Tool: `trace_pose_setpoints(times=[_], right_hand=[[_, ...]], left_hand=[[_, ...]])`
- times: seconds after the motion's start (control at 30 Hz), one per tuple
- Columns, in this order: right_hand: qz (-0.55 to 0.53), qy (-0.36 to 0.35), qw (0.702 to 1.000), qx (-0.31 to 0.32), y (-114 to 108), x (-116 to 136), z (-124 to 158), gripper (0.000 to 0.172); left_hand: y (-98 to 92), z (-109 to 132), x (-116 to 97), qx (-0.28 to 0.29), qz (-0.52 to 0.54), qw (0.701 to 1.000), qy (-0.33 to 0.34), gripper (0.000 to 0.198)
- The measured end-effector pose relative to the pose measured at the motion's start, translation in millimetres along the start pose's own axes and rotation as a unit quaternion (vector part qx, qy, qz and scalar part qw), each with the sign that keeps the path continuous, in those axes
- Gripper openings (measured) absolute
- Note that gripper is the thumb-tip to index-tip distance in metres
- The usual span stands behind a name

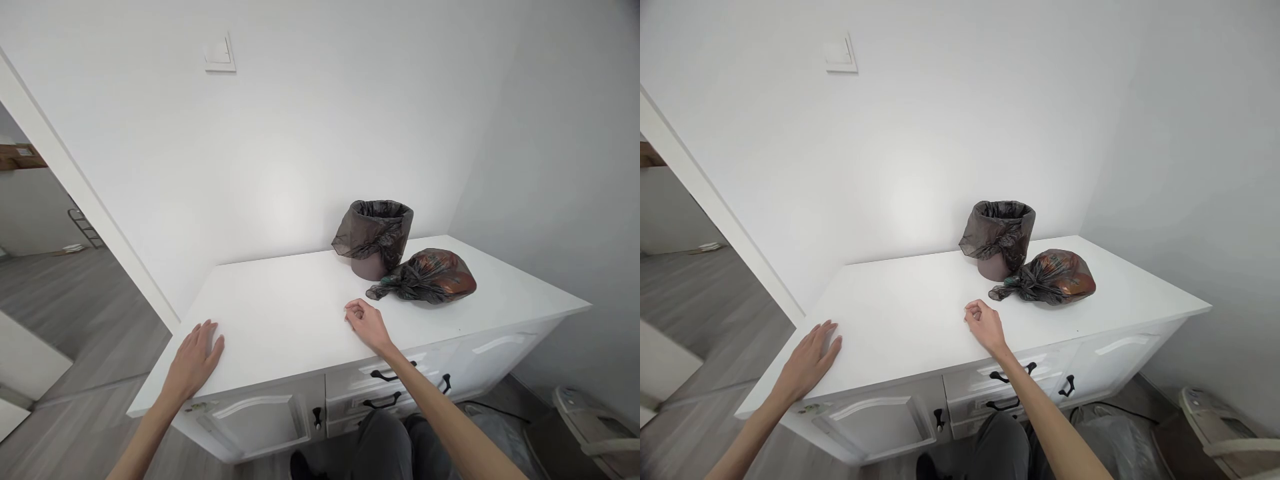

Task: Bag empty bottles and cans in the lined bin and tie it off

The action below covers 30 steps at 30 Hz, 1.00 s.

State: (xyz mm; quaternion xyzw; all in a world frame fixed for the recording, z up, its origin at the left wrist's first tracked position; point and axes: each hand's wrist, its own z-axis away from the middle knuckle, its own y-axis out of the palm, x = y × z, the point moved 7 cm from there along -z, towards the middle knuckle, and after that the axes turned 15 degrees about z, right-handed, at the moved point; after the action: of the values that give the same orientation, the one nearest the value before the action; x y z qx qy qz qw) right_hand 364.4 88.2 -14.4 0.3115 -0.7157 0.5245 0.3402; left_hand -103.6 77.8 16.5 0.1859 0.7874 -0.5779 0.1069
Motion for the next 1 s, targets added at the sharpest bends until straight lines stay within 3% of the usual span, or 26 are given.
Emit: trace_pose_setpoints(times=[0.6,1.0], right_hand=[[-0.014,-0.002,1.0,0.019,1,-3,-4,0.016],[-0.053,0.016,0.998,0.031,-1,4,-1,0.02]], left_hand=[[7.1,-7,19,0.006,0.016,1.0,-0.024,0.073],[-1.5,-3,3,0.006,0.028,0.999,-0.044,0.076]])
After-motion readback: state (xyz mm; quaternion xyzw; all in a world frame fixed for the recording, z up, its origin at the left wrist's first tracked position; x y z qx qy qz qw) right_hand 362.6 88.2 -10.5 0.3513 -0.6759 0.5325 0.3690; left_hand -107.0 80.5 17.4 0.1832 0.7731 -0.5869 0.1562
